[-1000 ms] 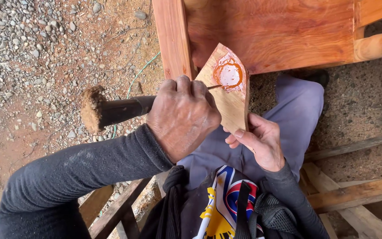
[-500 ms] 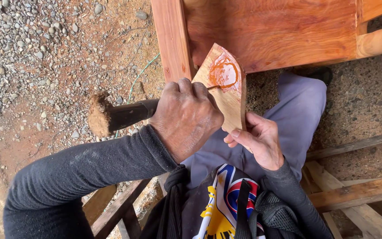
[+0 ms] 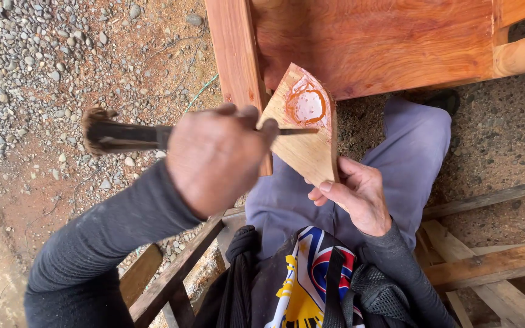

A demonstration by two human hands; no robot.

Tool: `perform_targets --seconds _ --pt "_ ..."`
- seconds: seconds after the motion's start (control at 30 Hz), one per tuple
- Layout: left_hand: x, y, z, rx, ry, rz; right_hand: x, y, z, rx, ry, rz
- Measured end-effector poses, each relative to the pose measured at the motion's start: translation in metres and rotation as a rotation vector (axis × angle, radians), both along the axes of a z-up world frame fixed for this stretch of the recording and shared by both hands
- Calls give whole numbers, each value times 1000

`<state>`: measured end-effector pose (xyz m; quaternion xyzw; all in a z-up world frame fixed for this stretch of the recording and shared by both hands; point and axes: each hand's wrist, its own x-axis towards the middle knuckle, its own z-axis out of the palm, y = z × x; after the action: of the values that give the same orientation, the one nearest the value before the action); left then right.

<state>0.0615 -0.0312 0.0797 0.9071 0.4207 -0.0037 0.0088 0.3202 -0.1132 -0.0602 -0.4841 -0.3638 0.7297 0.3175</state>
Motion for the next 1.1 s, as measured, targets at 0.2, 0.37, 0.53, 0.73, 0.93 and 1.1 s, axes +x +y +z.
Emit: perform_targets --seconds 0.2,0.37,0.53,0.73,0.93,1.1 --pt "-69 21 -14 -2 -258 137 7 -1 -3 26 93 -38" --pt "-117 33 -79 -31 -300 291 12 -2 -13 64 89 -67" --pt "-135 37 -127 98 -346 294 14 -2 -18 66 123 -51" --pt "-139 43 -153 142 -340 299 14 0 -16 66 120 -45" --pt "-142 46 -170 149 -357 293 14 1 -15 63 140 -39" --pt "-141 47 -172 147 -328 301 13 2 -13 68 127 -32"
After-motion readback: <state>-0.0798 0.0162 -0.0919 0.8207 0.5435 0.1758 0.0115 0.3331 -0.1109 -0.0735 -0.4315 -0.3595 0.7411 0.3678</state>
